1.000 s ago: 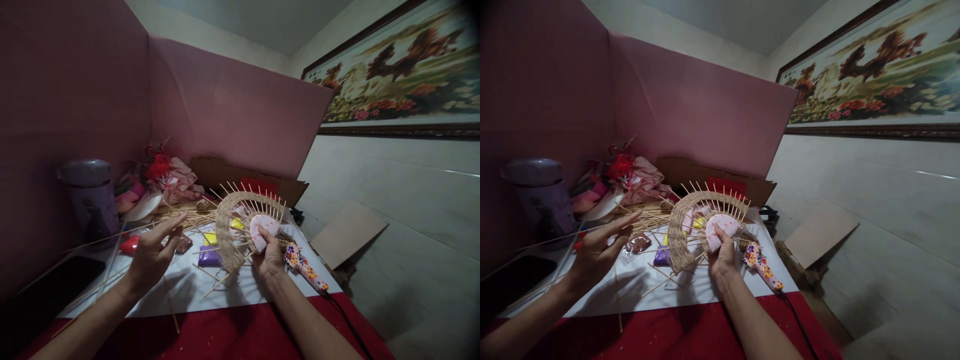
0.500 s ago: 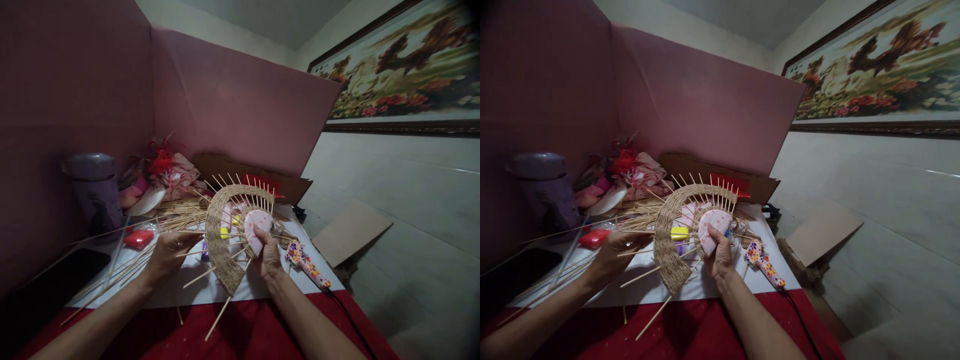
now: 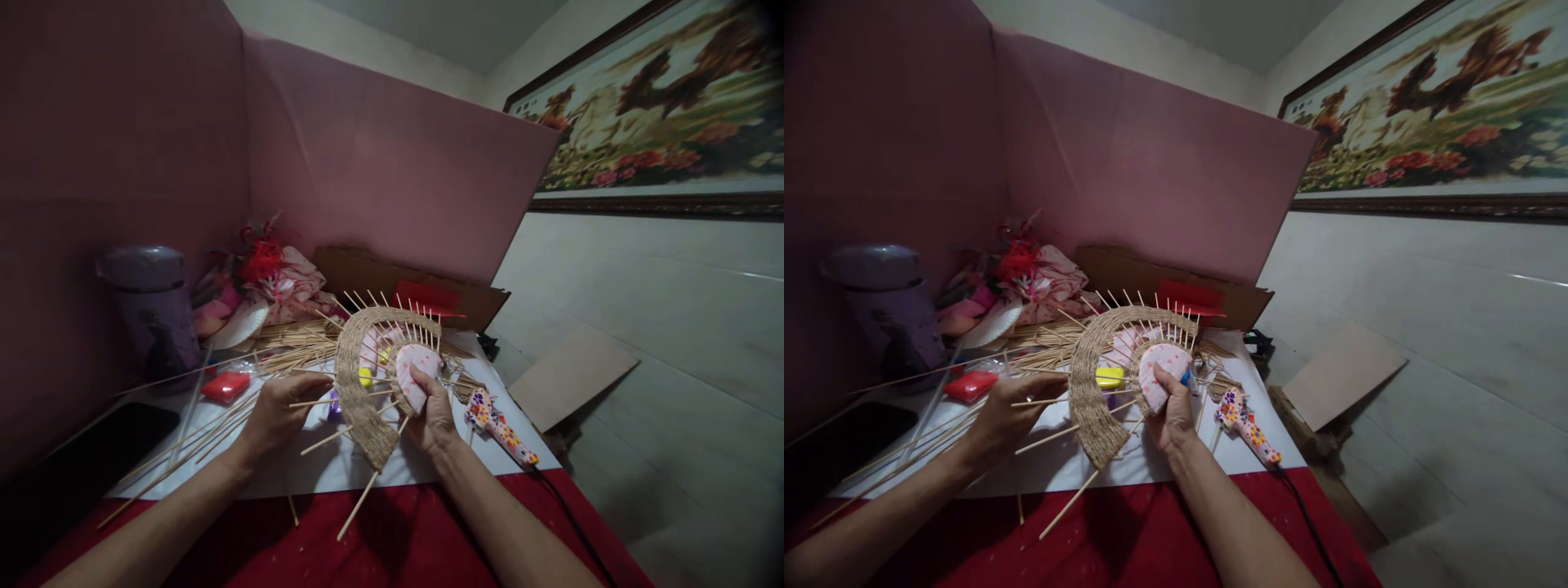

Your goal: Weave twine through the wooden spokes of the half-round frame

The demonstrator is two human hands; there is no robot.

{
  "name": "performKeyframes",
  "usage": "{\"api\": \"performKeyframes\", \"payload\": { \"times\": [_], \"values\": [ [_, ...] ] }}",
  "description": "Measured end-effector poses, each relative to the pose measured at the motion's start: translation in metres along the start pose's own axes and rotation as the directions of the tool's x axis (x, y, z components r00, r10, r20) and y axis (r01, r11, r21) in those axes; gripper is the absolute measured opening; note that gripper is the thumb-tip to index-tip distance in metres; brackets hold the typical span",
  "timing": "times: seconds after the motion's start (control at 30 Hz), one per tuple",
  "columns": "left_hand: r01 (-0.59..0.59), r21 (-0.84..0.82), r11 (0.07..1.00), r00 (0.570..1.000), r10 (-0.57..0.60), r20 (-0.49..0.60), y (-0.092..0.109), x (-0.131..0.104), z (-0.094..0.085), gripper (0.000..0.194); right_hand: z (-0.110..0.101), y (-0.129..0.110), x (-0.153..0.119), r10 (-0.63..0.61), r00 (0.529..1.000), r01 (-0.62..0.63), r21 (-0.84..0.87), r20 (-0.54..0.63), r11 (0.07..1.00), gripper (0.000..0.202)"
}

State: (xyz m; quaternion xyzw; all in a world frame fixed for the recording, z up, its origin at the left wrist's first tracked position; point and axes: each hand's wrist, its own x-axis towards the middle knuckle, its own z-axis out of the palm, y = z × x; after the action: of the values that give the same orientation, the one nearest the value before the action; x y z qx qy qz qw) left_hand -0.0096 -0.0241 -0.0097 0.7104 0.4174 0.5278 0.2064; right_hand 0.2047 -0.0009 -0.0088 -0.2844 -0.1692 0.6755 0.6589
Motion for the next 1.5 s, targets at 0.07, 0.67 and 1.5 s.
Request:
{"api": "performKeyframes", "payload": {
  "times": [0.07, 0.67, 1.5],
  "values": [
    [0.038, -0.003, 0.999, 0.999, -0.038, -0.025, -0.001, 0.001, -0.001, 0.018, 0.001, 0.0, 0.001, 0.0, 1.0, 0.0, 0.003, -0.006, 1.0, 0.02],
    [-0.067, 0.224, 0.972, 0.916, 0.149, -0.372, 0.015, 0.006, -0.01, 0.008, -0.012, -0.002, 0.016, -0.105, 0.994, 0.107, 0.033, -0.04, 0.994, 0.029],
    [0.239, 0.179, 0.955, 0.962, -0.206, -0.181, -0.001, 0.006, -0.005, 0.019, 0.003, -0.012, 0.006, -0.231, 0.969, 0.239, 0.1, -0.084, 0.966, 0.038]
  ]
}}
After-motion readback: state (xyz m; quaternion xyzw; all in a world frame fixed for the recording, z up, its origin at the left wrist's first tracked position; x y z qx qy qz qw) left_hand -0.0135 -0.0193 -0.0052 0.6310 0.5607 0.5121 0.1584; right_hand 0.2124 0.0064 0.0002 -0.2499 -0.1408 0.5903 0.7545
